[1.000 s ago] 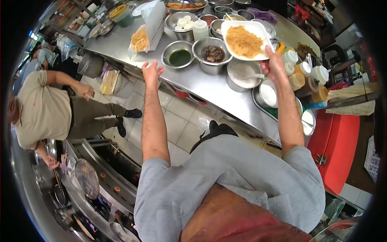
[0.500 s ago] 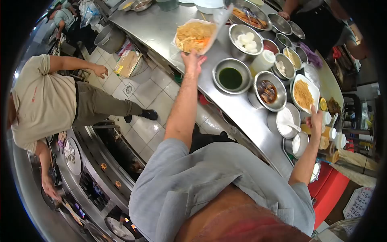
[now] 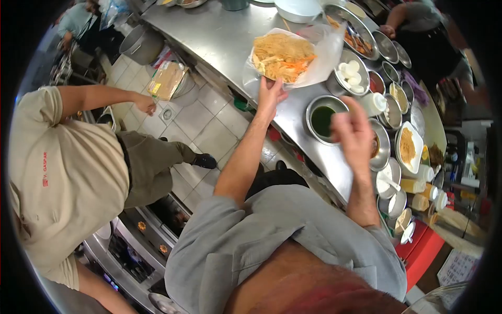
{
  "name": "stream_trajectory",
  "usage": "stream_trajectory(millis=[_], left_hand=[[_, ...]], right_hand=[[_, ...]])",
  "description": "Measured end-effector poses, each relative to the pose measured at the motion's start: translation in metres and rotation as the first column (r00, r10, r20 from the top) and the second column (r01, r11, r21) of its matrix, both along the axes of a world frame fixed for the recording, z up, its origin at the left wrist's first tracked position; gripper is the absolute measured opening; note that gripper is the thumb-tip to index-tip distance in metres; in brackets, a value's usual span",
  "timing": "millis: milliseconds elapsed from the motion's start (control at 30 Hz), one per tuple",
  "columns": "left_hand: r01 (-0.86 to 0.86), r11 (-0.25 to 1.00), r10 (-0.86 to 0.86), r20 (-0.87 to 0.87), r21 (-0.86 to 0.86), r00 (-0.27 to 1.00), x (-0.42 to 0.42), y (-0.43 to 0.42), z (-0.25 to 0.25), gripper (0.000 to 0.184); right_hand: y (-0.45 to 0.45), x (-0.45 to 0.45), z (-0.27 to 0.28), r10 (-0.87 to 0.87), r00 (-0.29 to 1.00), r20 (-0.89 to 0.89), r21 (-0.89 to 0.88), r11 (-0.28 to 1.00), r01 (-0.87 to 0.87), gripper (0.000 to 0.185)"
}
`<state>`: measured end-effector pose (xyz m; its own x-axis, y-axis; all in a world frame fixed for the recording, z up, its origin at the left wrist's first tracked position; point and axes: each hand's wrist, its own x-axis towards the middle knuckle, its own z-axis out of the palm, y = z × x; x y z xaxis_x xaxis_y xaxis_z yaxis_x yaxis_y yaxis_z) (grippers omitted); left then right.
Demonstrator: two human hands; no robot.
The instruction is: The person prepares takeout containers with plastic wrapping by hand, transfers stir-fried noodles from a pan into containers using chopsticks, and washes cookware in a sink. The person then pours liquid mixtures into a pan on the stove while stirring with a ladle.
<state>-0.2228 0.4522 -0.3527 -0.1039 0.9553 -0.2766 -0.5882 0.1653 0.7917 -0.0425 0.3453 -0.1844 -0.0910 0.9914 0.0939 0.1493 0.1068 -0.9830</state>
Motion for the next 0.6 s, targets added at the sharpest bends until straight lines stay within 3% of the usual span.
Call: stream_trajectory(millis=[33, 100, 133, 233, 267, 367, 433, 500, 600], left_hand=[[-0.030, 1.000, 0.030, -0.004, 0.000, 1.000, -0.005, -0.008, 0.000, 0.052], [-0.076, 0.995, 0.071, -0.073, -0.068, 0.995, -0.019, -0.037, -0.008, 0.054], [-0.130, 0.990, 0.138, -0.166, 0.057, 0.976, -0.027, -0.049, -0.017, 0.045], [-0.200, 0.979, 0.180, -0.318, -0.032, 0.931, -0.062, -0.090, -0.017, 0.026], [-0.230, 0.968, 0.179, -0.363, -0.101, 0.914, -0.070, -0.100, -0.013, 0.024], [-0.389, 0.911, 0.292, -0.455, -0.135, 0.841, -0.100, -0.125, -0.003, 0.028], [-0.485, 0.865, 0.356, -0.525, -0.129, 0.774, -0.117, -0.139, -0.004, 0.030], [-0.594, 0.800, 0.414, -0.639, -0.085, 0.648, -0.131, -0.150, -0.001, 0.033], [-0.663, 0.743, 0.462, -0.646, -0.092, 0.607, -0.137, -0.170, 0.002, 0.037]], right_hand=[[0.005, -0.024, -0.004, 0.148, 0.983, -0.113, -0.043, 0.987, -0.153, 0.040], [0.018, -0.062, -0.010, 0.359, 0.927, -0.112, 0.009, 0.933, -0.360, 0.038], [0.024, -0.079, -0.005, 0.452, 0.881, -0.139, 0.015, 0.891, -0.454, 0.034], [0.041, -0.121, -0.001, 0.470, 0.840, -0.272, 0.055, 0.879, -0.474, 0.016], [0.054, -0.129, -0.001, 0.512, 0.811, -0.282, 0.118, 0.858, -0.501, 0.019], [0.073, -0.163, 0.013, 0.492, 0.781, -0.384, 0.212, 0.871, -0.444, 0.026], [0.085, -0.183, 0.024, 0.522, 0.633, -0.572, 0.227, 0.842, -0.489, 0.026], [0.091, -0.208, 0.035, 0.525, 0.556, -0.645, 0.267, 0.836, -0.479, 0.024], [0.088, -0.226, 0.046, 0.620, 0.438, -0.650, 0.322, 0.748, -0.581, 0.012]])
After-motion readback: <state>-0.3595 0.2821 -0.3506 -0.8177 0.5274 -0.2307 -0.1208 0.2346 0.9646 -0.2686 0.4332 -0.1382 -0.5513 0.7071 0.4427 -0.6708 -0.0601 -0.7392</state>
